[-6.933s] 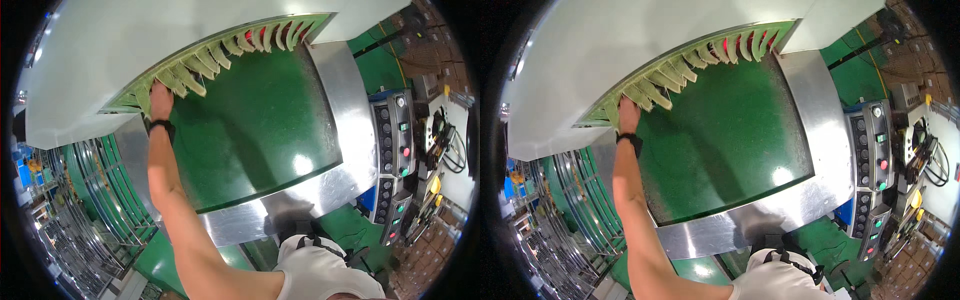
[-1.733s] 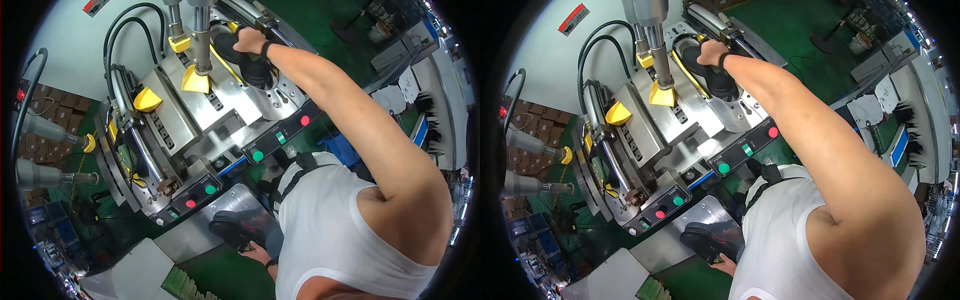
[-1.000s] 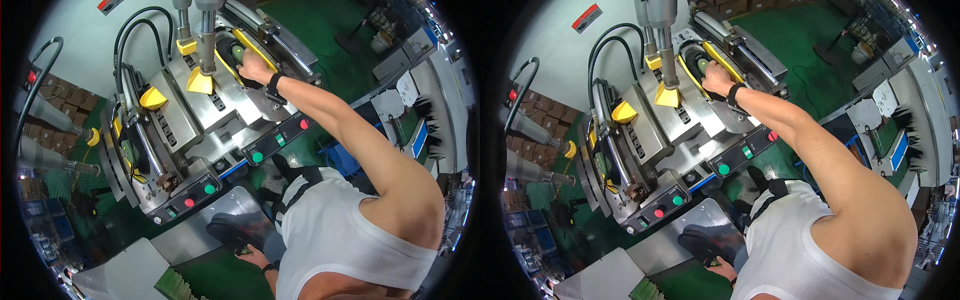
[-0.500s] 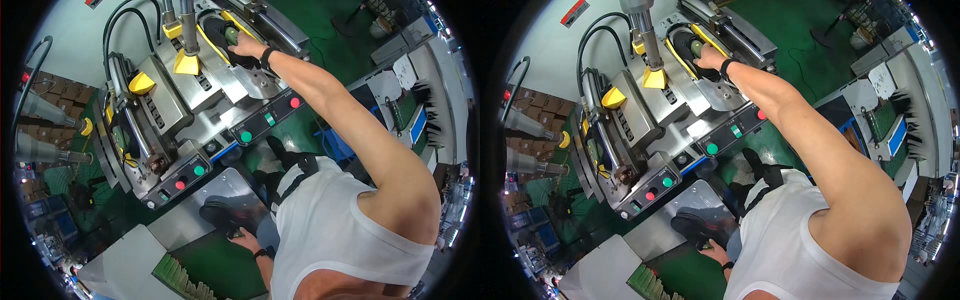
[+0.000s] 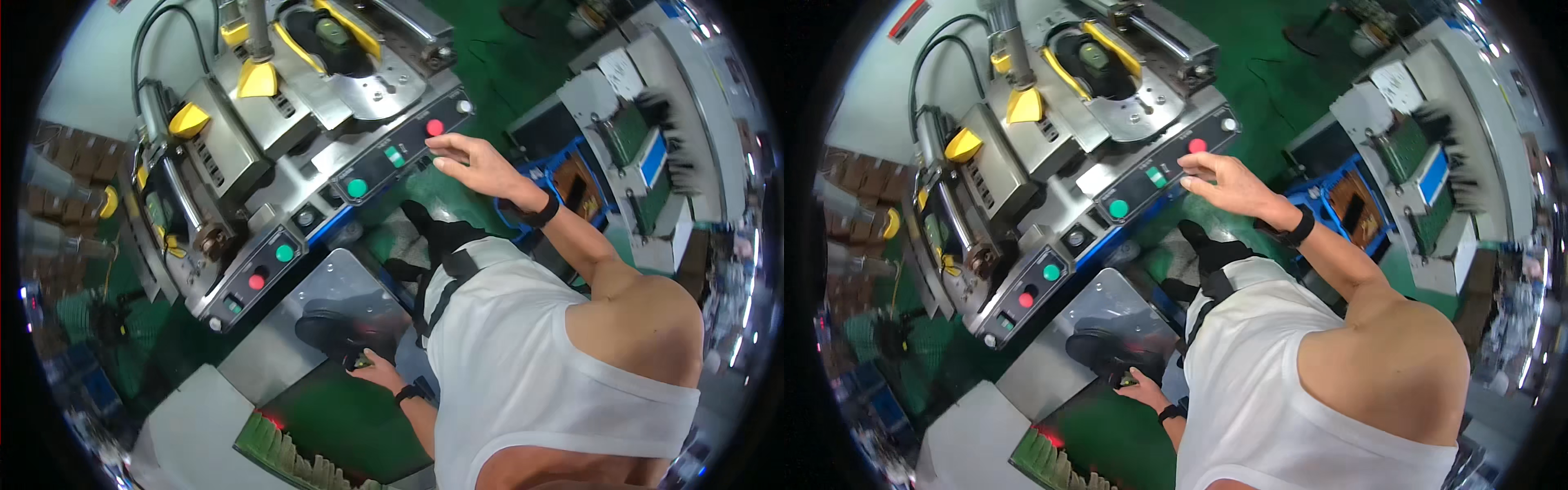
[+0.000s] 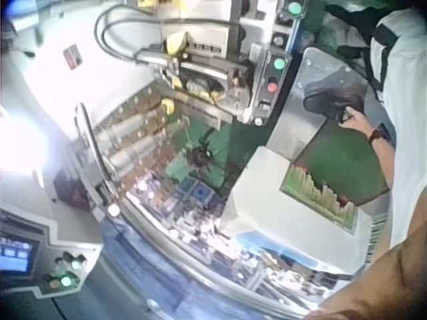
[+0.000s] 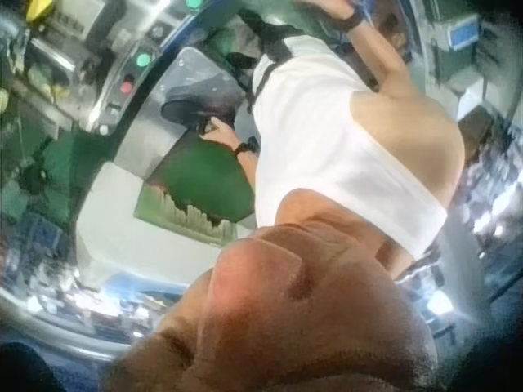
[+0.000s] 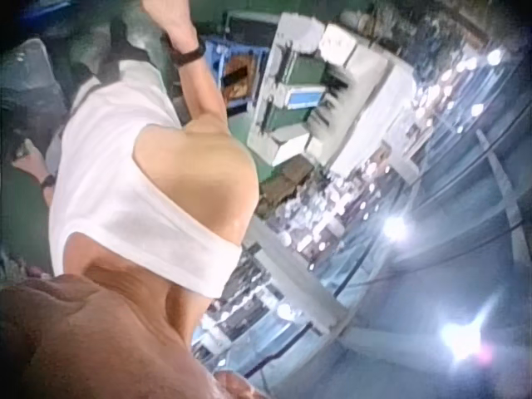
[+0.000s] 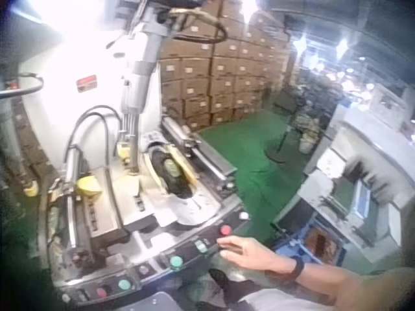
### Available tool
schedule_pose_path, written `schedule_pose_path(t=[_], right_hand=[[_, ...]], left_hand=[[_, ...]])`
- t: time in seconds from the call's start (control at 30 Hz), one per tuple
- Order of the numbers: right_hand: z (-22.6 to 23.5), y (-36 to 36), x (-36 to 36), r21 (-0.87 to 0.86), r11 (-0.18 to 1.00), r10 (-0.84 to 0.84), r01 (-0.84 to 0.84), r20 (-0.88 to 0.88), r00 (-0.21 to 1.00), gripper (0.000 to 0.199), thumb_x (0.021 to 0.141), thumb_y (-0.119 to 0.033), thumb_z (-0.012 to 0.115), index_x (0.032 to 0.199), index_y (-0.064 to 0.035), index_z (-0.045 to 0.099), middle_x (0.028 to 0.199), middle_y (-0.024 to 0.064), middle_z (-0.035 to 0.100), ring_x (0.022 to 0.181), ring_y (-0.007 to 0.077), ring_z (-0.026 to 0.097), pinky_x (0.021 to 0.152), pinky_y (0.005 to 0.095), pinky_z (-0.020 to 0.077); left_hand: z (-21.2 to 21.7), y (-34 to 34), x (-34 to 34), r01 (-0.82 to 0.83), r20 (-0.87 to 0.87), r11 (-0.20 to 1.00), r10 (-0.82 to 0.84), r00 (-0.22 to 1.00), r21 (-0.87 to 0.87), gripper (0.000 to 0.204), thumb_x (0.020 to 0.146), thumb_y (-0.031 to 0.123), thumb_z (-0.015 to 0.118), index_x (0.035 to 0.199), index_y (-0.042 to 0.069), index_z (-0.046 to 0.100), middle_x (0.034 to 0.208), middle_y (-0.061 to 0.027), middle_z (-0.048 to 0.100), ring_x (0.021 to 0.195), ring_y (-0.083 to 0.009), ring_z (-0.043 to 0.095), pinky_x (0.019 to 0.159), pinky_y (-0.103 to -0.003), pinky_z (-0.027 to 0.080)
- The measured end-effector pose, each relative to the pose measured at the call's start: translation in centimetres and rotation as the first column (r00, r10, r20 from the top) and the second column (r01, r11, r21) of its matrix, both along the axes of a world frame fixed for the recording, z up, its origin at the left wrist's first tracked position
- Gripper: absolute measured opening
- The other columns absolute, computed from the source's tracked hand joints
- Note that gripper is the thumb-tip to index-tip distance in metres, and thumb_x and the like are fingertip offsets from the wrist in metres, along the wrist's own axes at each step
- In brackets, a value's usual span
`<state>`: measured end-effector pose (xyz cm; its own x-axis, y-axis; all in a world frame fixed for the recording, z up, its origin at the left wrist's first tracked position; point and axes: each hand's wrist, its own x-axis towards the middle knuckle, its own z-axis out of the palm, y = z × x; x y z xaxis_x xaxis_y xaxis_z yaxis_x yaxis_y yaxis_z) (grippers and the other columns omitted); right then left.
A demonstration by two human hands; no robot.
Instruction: Insert shoe components into an industrial lasting machine and operate controls to shape them.
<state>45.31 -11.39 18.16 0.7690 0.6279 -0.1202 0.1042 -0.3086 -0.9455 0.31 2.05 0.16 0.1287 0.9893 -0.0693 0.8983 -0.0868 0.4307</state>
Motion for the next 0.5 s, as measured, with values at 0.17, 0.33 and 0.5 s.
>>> schedule_pose_path(t=[0.17, 0.33, 0.5], right_hand=[[2.3, -5.8, 1.6, 0.068, 0.989, -0.132, 0.134, -0.035, 0.991, 0.040, 0.101, -0.018, 0.064, 0.132, 0.0066, 0.057, 0.127, 0.0148, 0.066, 0.120, 0.0200, 0.063, 0.105, 0.0328, 0.0494], [3.9, -9.7, 1.3, 0.200, 0.943, -0.246, 0.266, -0.116, 0.962, 0.039, 0.104, -0.021, 0.059, 0.132, 0.0064, 0.055, 0.129, 0.0183, 0.065, 0.117, 0.0224, 0.066, 0.099, 0.0332, 0.0539], [2.6, -10.9, 0.8, 0.097, 0.908, -0.370, 0.408, -0.275, 0.887, 0.039, 0.104, -0.023, 0.061, 0.128, 0.0074, 0.058, 0.121, 0.0179, 0.069, 0.111, 0.0223, 0.069, 0.094, 0.0332, 0.0563]], left_hand=[[-1.6, 0.3, -1.5, 0.071, -0.093, 0.992, -0.062, 0.994, 0.104, 0.079, 0.088, 0.049, 0.072, 0.124, -0.018, 0.051, 0.114, -0.0346, 0.063, 0.101, -0.0460, 0.066, 0.091, -0.049, 0.054], [-2.4, 0.4, -2.0, 0.089, -0.216, 0.993, -0.071, 0.974, 0.075, 0.085, 0.088, 0.058, 0.068, 0.121, -0.018, 0.053, 0.111, -0.0367, 0.063, 0.099, -0.0481, 0.066, 0.091, -0.050, 0.053], [-1.9, 0.4, -1.7, 0.061, -0.362, 0.997, -0.044, 0.931, 0.036, 0.083, 0.088, 0.059, 0.067, 0.116, -0.019, 0.055, 0.108, -0.0370, 0.065, 0.096, -0.0486, 0.066, 0.089, -0.051, 0.054]])
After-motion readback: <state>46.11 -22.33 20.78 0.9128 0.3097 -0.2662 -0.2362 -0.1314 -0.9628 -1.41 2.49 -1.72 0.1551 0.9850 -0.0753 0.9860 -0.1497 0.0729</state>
